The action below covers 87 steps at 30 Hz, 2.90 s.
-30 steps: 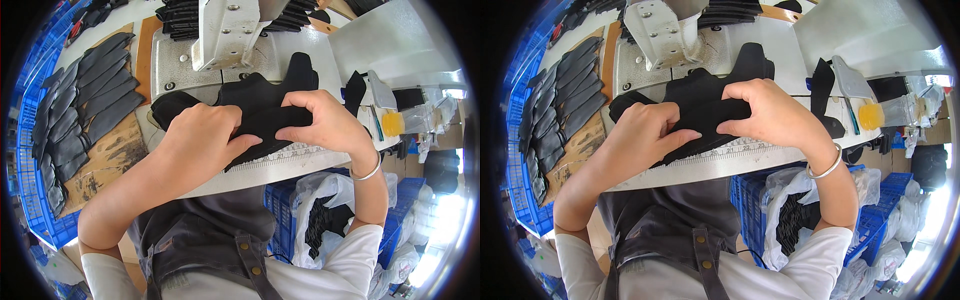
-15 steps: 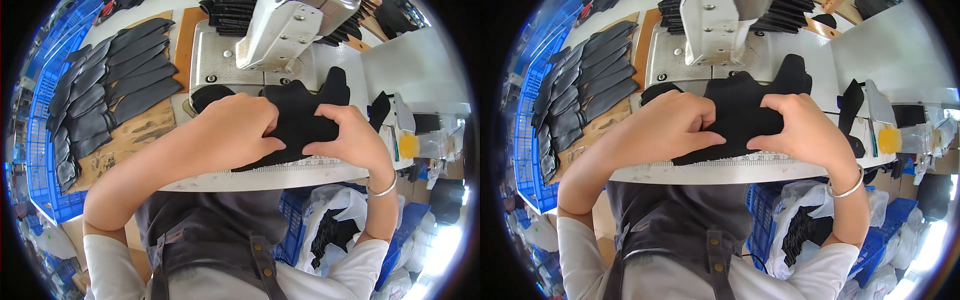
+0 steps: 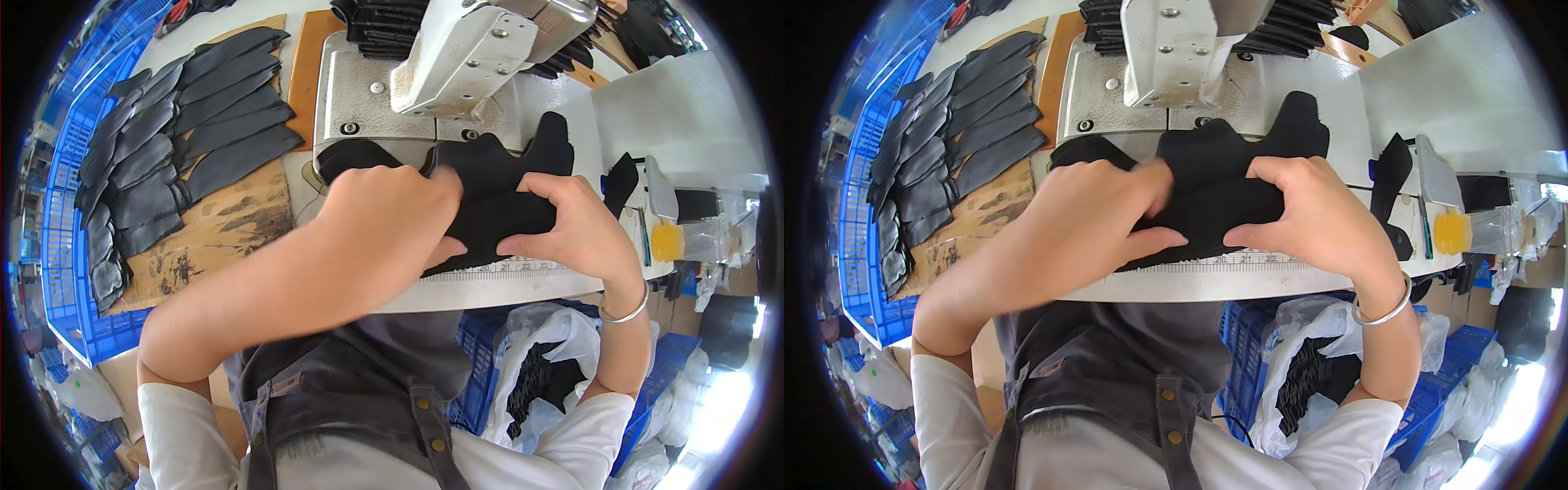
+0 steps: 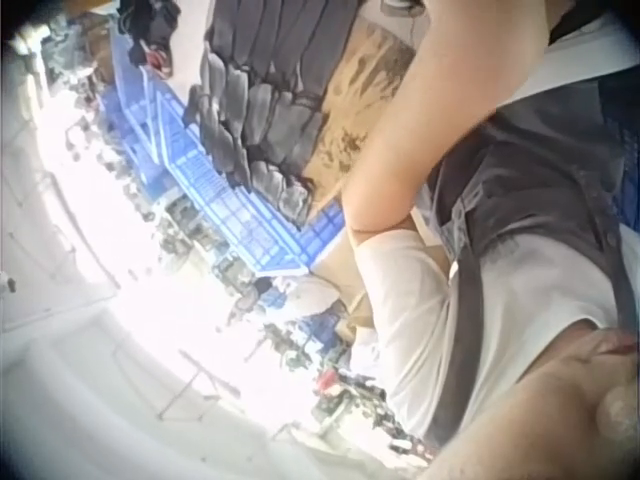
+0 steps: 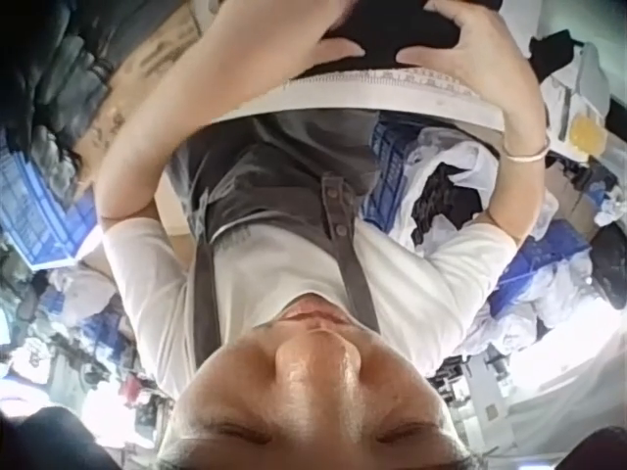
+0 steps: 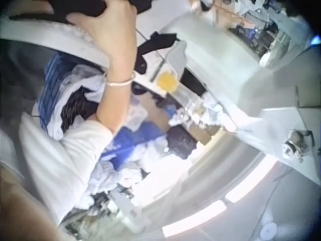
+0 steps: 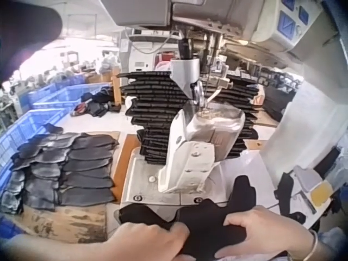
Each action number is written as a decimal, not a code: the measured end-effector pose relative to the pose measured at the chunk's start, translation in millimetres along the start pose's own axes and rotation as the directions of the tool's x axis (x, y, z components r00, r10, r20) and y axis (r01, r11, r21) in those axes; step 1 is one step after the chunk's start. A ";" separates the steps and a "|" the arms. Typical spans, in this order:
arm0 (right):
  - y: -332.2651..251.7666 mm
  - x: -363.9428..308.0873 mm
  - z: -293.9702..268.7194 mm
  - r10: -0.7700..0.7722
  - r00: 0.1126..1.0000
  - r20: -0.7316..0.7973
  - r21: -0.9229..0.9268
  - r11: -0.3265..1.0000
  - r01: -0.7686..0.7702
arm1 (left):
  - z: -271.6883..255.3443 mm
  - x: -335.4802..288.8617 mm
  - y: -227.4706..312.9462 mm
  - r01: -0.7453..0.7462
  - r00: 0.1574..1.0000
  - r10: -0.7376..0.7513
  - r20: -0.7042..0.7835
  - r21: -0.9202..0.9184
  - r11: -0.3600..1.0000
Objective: Sorting and stacking cut fabric and leather shoe upper components at a manufacturing station.
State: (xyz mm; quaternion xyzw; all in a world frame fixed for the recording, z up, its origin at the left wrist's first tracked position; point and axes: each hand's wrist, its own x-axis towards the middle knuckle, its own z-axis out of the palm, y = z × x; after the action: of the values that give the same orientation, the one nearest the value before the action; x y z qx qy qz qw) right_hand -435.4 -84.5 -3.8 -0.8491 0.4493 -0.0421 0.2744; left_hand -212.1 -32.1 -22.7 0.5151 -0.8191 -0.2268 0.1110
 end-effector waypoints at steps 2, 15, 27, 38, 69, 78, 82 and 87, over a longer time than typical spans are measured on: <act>-1.6 0.2 -1.6 0.047 0.998 0.037 0.007 0.999 -0.047 | -2.2 -6.3 5.6 0.014 0.997 -0.003 -0.074 0.144 0.989; 12.9 -6.5 -9.9 0.135 0.991 -0.025 -0.094 0.986 -0.136 | 41.9 0.6 9.2 -0.439 0.888 0.458 -0.038 0.218 0.871; 46.9 -12.4 -18.5 0.148 0.981 0.128 0.265 0.948 -0.178 | 39.5 3.1 13.2 -0.450 0.886 0.464 0.002 0.243 0.859; 49.6 -11.5 -19.4 0.132 0.978 0.164 0.256 0.951 -0.172 | 38.6 2.7 13.6 -0.451 0.885 0.465 0.009 0.258 0.854; -75.2 -64.5 24.0 0.145 0.827 -0.543 0.773 0.472 0.424 | -17.2 -87.3 8.6 -0.106 0.673 0.543 -0.502 0.662 0.742; -44.7 -62.6 43.8 -0.008 0.928 -0.373 0.535 0.815 0.223 | -175.8 -38.8 -95.5 0.246 0.401 0.525 -0.751 0.640 0.728; -33.2 -57.5 39.5 0.069 0.916 -0.395 0.576 0.796 0.188 | -190.7 63.4 -93.5 -0.131 0.544 0.584 -0.602 0.627 0.768; -12.6 -52.1 6.1 0.153 0.871 -0.467 0.566 0.808 0.162 | -178.7 122.6 -87.9 -0.391 0.692 0.644 -0.327 0.580 0.715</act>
State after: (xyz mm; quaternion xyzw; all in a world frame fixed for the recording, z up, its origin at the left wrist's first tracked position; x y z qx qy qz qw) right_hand -455.1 -35.3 6.6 -0.6834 0.4662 -0.3943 0.4001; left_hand -122.7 -219.9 84.2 0.3051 -0.9025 0.1634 0.2563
